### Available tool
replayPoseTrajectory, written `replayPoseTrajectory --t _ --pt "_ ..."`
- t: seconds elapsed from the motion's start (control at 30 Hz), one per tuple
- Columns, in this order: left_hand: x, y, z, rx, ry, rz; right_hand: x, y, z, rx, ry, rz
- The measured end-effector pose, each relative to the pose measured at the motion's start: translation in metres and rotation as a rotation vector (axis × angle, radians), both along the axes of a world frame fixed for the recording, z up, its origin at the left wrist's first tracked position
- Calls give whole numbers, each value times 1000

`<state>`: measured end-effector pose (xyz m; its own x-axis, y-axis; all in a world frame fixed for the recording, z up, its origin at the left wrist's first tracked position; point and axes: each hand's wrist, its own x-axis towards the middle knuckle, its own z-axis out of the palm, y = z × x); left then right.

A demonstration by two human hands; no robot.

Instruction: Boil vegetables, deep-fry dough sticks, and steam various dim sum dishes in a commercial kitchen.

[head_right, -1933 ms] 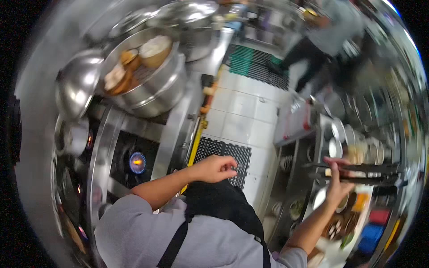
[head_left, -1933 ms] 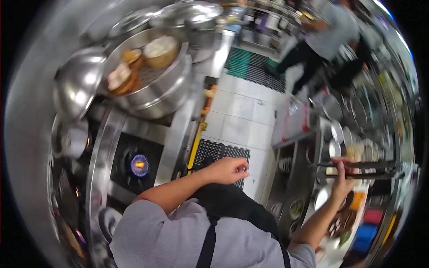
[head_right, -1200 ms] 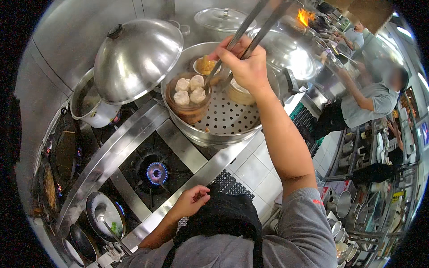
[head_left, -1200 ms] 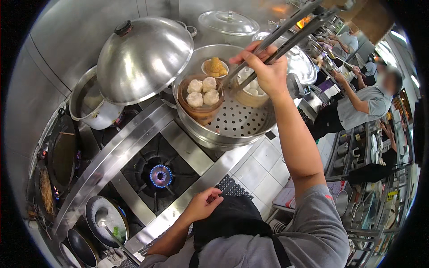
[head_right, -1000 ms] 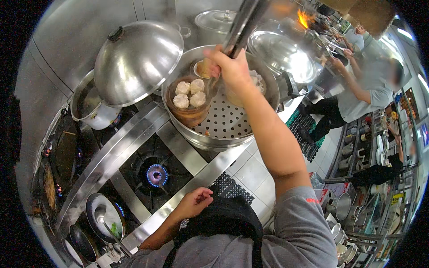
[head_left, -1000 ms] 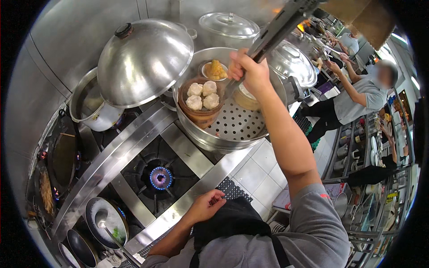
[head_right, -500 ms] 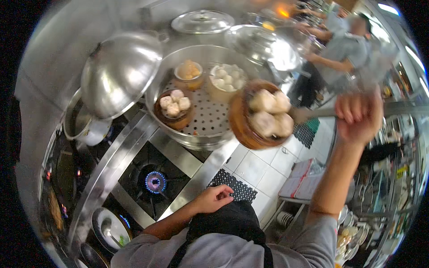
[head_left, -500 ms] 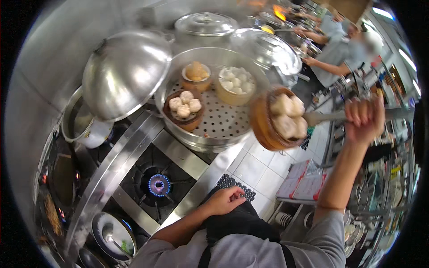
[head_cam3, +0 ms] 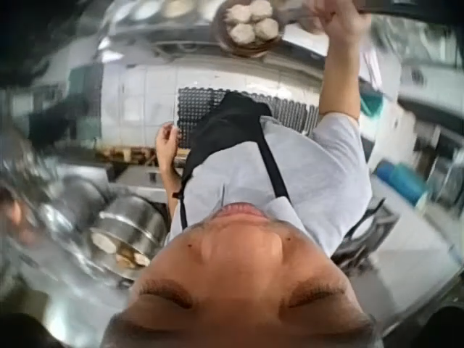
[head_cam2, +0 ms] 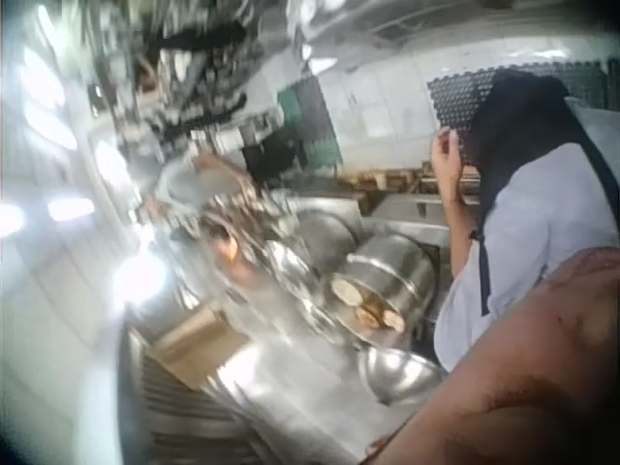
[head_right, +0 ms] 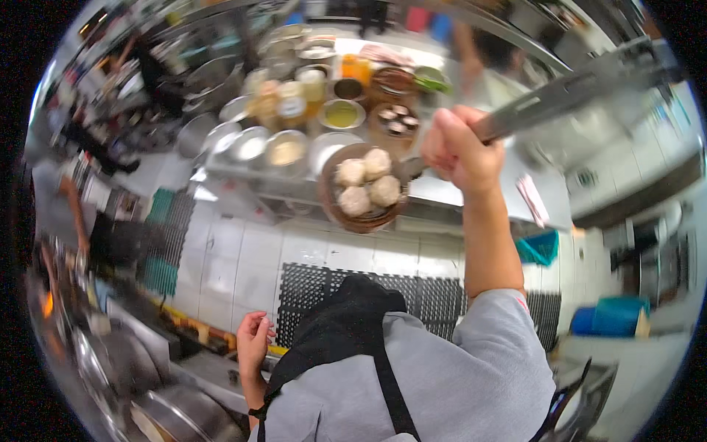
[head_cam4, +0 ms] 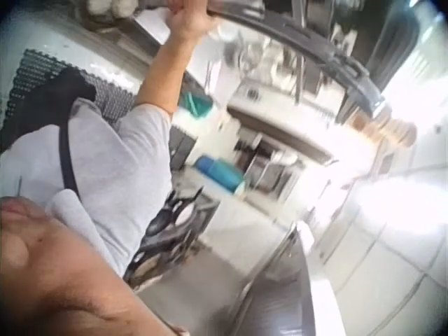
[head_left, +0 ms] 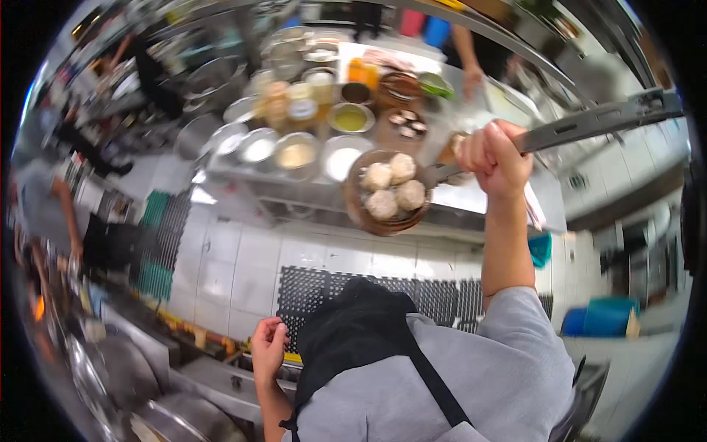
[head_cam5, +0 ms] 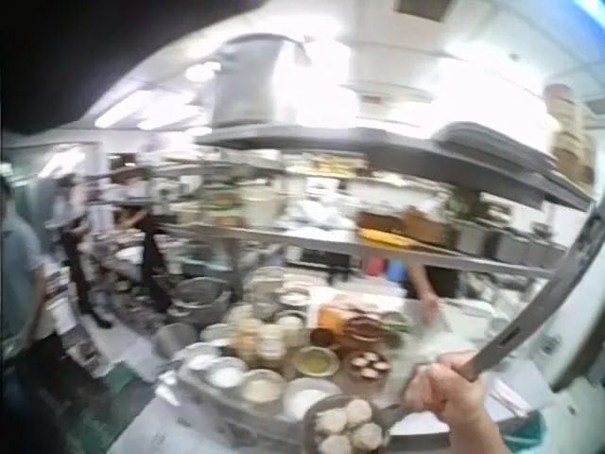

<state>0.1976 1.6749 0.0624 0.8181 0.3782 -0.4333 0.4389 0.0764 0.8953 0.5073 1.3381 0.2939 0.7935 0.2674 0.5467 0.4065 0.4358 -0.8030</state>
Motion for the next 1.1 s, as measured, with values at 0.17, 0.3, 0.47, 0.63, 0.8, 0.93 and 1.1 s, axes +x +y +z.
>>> replayPoseTrajectory --t 0.17,0.3,0.47,0.63,0.8,0.93,1.1 --pt "99 -48 25 70 -3 -265 -7 -185 -38 -116 144 -789" --pt "142 -80 31 113 -47 -350 19 -279 -96 -97 223 -1135" --pt "155 -96 34 170 -48 -378 71 -331 -185 -31 224 -1436" --pt "97 -81 20 147 -73 -186 124 -317 -197 -210 14 -1272" --pt "52 -87 -7 307 -93 -100 130 -229 -103 -153 67 -730" --pt "3 -90 -5 309 -98 -17 98 -9 -81 -76 -168 137" --pt "-60 -81 1 278 -130 239 -23 262 -44 176 135 902"
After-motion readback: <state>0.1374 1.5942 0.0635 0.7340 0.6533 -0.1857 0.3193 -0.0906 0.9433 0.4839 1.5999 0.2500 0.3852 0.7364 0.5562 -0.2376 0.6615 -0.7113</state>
